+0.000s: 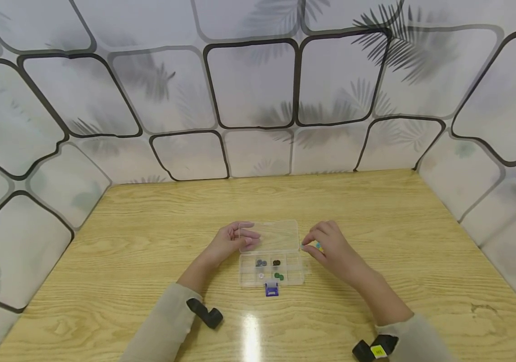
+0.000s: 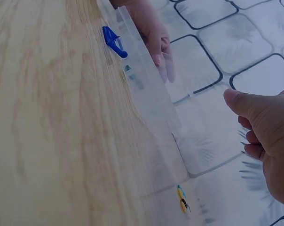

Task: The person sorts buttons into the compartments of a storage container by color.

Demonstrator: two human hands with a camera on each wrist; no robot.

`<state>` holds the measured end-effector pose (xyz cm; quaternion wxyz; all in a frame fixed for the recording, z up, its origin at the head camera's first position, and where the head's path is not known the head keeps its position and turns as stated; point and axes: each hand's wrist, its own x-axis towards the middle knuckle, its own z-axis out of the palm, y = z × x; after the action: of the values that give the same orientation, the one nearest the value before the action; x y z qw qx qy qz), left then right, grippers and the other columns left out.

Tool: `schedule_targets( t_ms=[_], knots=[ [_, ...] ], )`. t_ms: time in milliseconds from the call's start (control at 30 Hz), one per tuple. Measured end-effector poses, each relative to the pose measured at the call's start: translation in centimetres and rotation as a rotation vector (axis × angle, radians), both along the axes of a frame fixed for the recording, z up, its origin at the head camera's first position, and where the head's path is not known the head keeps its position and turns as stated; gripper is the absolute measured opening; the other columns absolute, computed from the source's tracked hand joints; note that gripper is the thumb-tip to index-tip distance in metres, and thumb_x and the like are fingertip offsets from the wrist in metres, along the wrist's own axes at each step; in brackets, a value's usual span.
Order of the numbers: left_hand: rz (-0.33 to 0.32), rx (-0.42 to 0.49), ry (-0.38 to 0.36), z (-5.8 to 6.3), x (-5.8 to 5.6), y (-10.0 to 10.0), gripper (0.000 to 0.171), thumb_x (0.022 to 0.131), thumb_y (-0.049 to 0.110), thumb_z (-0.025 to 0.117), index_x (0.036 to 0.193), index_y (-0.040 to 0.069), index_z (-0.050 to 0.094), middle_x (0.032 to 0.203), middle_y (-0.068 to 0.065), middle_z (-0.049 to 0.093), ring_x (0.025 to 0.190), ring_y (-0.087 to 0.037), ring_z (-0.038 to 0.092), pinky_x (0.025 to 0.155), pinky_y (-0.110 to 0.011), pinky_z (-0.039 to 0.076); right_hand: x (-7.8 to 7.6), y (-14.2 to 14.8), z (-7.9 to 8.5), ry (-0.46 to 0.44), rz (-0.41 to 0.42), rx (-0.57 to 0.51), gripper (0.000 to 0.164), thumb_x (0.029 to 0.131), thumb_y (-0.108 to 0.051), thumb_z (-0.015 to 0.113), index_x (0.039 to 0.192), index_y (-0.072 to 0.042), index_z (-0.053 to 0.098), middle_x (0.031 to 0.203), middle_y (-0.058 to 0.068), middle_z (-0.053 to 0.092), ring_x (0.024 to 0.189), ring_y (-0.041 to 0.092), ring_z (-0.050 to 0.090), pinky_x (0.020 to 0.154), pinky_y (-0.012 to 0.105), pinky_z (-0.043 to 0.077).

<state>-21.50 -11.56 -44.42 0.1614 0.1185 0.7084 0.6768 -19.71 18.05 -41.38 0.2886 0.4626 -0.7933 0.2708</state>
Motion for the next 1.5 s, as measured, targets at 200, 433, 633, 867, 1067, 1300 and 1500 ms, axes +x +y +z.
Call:
schedule_targets(
  t_ms=[200,433,633,867,1067,1300,1500],
  knots=[
    [-0.004,0.006,0.002,0.0,-0.1,0.0,0.045,0.092,-0.004,0.053,0.135,-0.004,0.042,0.118,-0.024,0.062,0.105,-0.031,0.064,0.089,-0.031,0.055,0.7,-0.8,0.3,-0.041,-0.017,0.021,0.039,0.097,-0.04,0.04,0.086,-0.009,0.062,0.091,0.003,0.057,0.087,0.02,0.045,0.075,0.028,0.039],
    [-0.003,0.002,0.004,-0.1,-0.1,-0.1,0.043,0.092,-0.004,0.051,0.135,-0.004,0.042,0.117,-0.022,0.063,0.104,-0.027,0.066,0.089,-0.029,0.055,0.8,-1.3,-0.4,-0.043,-0.012,0.024,0.042,0.097,-0.041,0.04,0.083,-0.008,0.062,0.089,0.003,0.056,0.086,0.02,0.045,0.074,0.026,0.039],
    [-0.01,-0.007,0.014,-0.1,-0.1,-0.1,0.043,0.092,-0.004,0.05,0.135,-0.004,0.042,0.117,-0.021,0.063,0.104,-0.025,0.066,0.089,-0.029,0.055,0.7,-1.7,-1.4,-0.025,-0.009,0.03,0.043,0.097,-0.041,0.039,0.081,-0.007,0.062,0.086,0.002,0.057,0.084,0.019,0.047,0.073,0.026,0.041],
    [-0.007,0.002,0.004,-0.1,-0.1,-0.1,0.043,0.092,-0.005,0.049,0.135,-0.004,0.042,0.117,-0.023,0.062,0.105,-0.028,0.065,0.089,-0.03,0.055,0.5,-1.7,-2.3,-0.058,-0.007,0.041,0.041,0.096,-0.041,0.041,0.082,-0.008,0.062,0.088,0.002,0.057,0.084,0.017,0.046,0.072,0.024,0.042],
    [-0.006,0.003,-0.005,-0.1,-0.1,-0.1,0.043,0.092,-0.005,0.049,0.135,-0.004,0.042,0.118,-0.023,0.062,0.105,-0.028,0.065,0.089,-0.03,0.055,0.7,-1.5,-2.5,-0.113,-0.037,0.084,0.016,0.086,-0.024,0.066,0.084,-0.009,0.062,0.09,0.0,0.056,0.087,0.016,0.046,0.073,0.025,0.044],
    [-0.002,-0.005,0.006,0.0,-0.1,0.0,0.044,0.092,-0.005,0.049,0.136,-0.003,0.041,0.118,-0.023,0.062,0.105,-0.028,0.065,0.089,-0.03,0.055,0.5,-1.3,-2.3,-0.083,-0.043,0.065,0.024,0.091,-0.03,0.06,0.085,-0.007,0.062,0.09,0.002,0.057,0.087,0.018,0.047,0.073,0.026,0.043],
    [0.0,0.0,-0.011,0.0,0.0,-0.1,0.046,0.091,-0.007,0.048,0.136,-0.002,0.041,0.118,-0.022,0.062,0.105,-0.027,0.065,0.09,-0.03,0.055,-0.2,-0.4,-2.1,-0.052,-0.048,0.022,0.044,0.096,-0.042,0.041,0.084,-0.005,0.061,0.089,0.005,0.057,0.085,0.021,0.048,0.074,0.022,0.041]
  ],
)
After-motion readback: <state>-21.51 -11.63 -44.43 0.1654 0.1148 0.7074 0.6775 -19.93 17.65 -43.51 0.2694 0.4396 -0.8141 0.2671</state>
